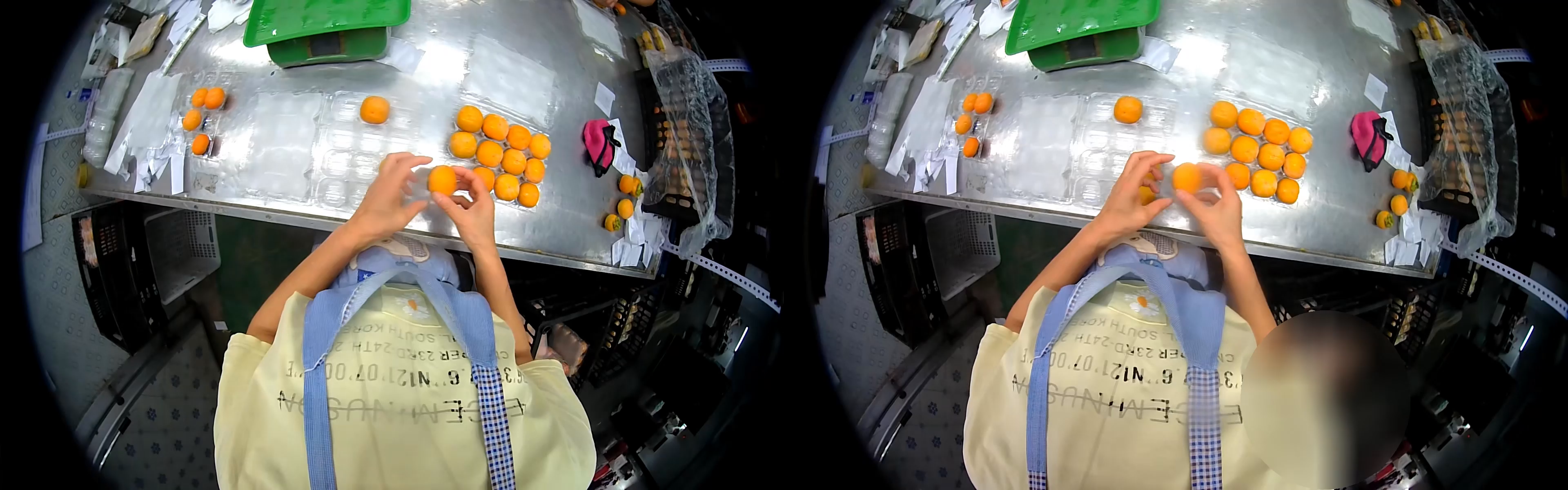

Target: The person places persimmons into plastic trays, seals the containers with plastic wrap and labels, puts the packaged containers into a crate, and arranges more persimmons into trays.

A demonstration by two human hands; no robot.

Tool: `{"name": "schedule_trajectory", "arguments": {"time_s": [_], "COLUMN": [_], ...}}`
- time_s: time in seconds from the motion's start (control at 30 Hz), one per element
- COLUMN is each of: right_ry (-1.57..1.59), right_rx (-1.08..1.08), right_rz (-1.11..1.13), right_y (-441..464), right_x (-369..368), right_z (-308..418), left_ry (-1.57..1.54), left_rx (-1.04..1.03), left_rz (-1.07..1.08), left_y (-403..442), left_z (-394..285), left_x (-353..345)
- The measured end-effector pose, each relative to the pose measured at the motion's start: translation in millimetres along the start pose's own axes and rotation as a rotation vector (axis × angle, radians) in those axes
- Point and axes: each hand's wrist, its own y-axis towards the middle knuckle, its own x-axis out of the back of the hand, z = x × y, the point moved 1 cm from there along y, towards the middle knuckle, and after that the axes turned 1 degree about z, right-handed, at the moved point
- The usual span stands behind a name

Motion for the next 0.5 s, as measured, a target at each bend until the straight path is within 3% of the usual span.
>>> {"name": "schedule_trajectory", "arguments": {"time_s": [0.07, 0.17, 0.33, 0.4, 0.5], "right_ry": [-0.104, -0.513, -0.77, -0.826, -0.895], "right_rx": [0.072, 0.228, 0.533, 0.614, 0.586], "right_rz": [-0.073, -0.082, 0.005, 0.037, 0.039], "right_y": [6, 14, 25, 28, 34], "right_x": [13, 32, 34, 34, 39], "right_z": [-6, 2, -1, -1, -13], "left_ry": [0.011, -0.025, 0.005, 0.02, -0.057], "left_rx": [0.062, 0.147, 0.259, 0.247, 0.072], "left_rz": [0.022, 0.023, 0.041, 0.061, -0.055], "left_y": [-3, -7, -10, -9, -9], "left_z": [8, 22, 30, 24, 48], "left_x": [1, 0, -3, -3, -16]}}
